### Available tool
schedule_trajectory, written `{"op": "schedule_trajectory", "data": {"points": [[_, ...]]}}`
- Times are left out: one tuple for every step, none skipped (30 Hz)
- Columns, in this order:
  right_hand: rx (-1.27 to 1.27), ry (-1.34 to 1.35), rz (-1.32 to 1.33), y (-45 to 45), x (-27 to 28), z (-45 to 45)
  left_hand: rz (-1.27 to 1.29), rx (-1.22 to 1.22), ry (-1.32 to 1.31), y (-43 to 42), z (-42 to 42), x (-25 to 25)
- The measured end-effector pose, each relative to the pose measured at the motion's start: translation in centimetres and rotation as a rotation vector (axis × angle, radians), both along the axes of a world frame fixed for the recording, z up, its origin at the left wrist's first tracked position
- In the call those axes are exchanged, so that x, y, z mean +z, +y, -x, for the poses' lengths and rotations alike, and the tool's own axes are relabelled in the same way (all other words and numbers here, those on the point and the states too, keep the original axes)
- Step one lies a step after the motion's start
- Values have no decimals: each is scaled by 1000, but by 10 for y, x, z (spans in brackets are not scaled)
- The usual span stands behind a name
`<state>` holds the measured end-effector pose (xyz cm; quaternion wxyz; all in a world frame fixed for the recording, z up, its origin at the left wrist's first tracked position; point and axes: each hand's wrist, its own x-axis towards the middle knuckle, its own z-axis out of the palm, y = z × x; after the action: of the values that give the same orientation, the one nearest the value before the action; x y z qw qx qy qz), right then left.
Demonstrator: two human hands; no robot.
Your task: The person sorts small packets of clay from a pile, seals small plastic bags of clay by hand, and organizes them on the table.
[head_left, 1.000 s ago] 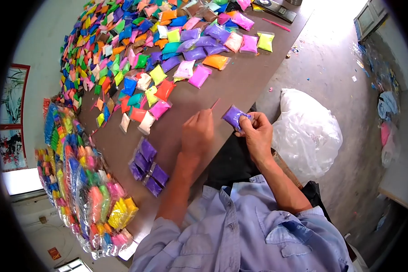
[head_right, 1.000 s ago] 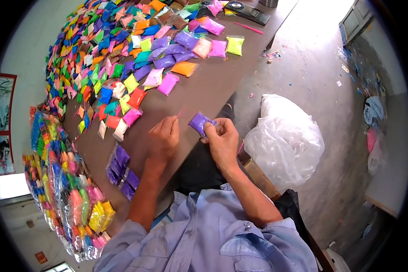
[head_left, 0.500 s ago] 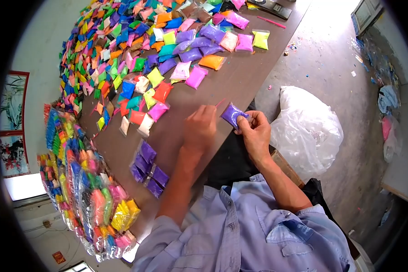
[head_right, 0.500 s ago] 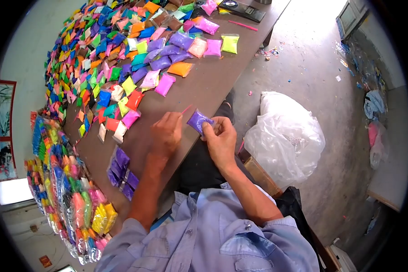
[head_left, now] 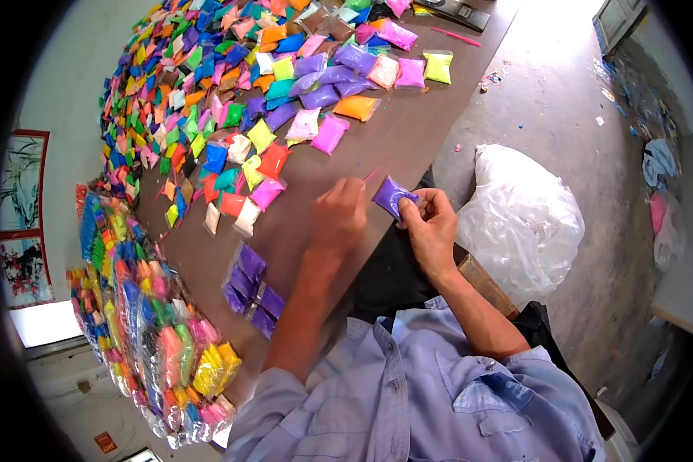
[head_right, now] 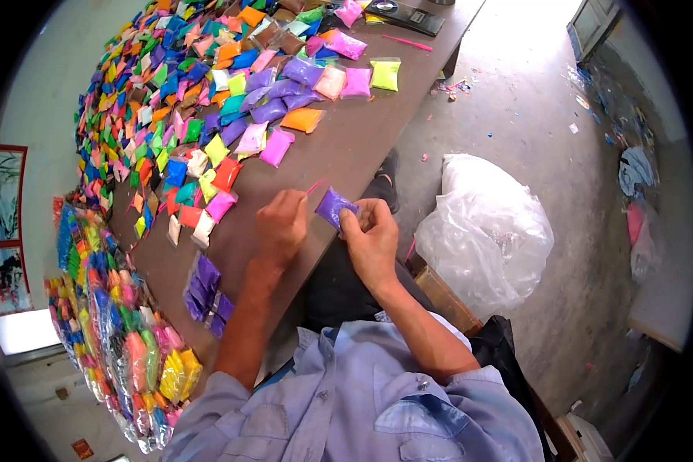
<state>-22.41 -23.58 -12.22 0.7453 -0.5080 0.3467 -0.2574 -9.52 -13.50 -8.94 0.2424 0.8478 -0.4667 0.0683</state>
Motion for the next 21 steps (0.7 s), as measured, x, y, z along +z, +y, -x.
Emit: {"op": "schedule_trajectory", "data": {"points": [[-7,4,-1,0,0,1,35,-5,-6,0,4,4],[-16,-16,-10,2,0,1,68,-5,-10,1,9,10],[-23,-40,-17,3,0,1,65,-5,-7,1,18,20],[-22,-39,-18,3,-2,1,-7,-60,-37,-2,30,31],[-25,-56,4,4,-5,1,-81,-114,-67,-3,37,36],[-25,-74,28,4,-6,0,-80,-110,-67,-4,38,32],[-22,-76,30,4,-6,-1,-72,-112,-58,-4,38,25],[-36,-75,58,5,-6,-1,-65,-117,-50,-3,38,20],[-49,-74,85,6,-6,0,-65,-117,-50,-3,36,18],[-50,-75,85,5,-5,0,-60,-95,-50,-3,31,17],[-43,-78,67,4,-3,0,-55,-73,-50,-4,29,17],[-35,-81,50,3,-2,0,-55,-72,-52,-5,28,19],[-36,-85,51,3,0,0,-67,-42,-39,-7,28,21],[-35,-92,1,3,1,0,-80,-14,-24,-8,28,23],[-36,-97,-47,2,1,1,-81,-17,-25,-9,29,24],[-40,-95,-47,2,1,2,-32,-24,-2,-9,31,25],[-31,-106,-69,2,1,5,15,-30,21,-8,34,26],[-21,-118,-92,2,0,6,14,-32,24,-7,40,29],[-22,-116,-92,3,0,5,-11,-75,34,-6,46,33],[-43,-140,-132,4,1,4,-36,-117,42,-5,49,35],[-64,-164,-171,4,1,3,-37,-115,43,-4,48,32]]}}
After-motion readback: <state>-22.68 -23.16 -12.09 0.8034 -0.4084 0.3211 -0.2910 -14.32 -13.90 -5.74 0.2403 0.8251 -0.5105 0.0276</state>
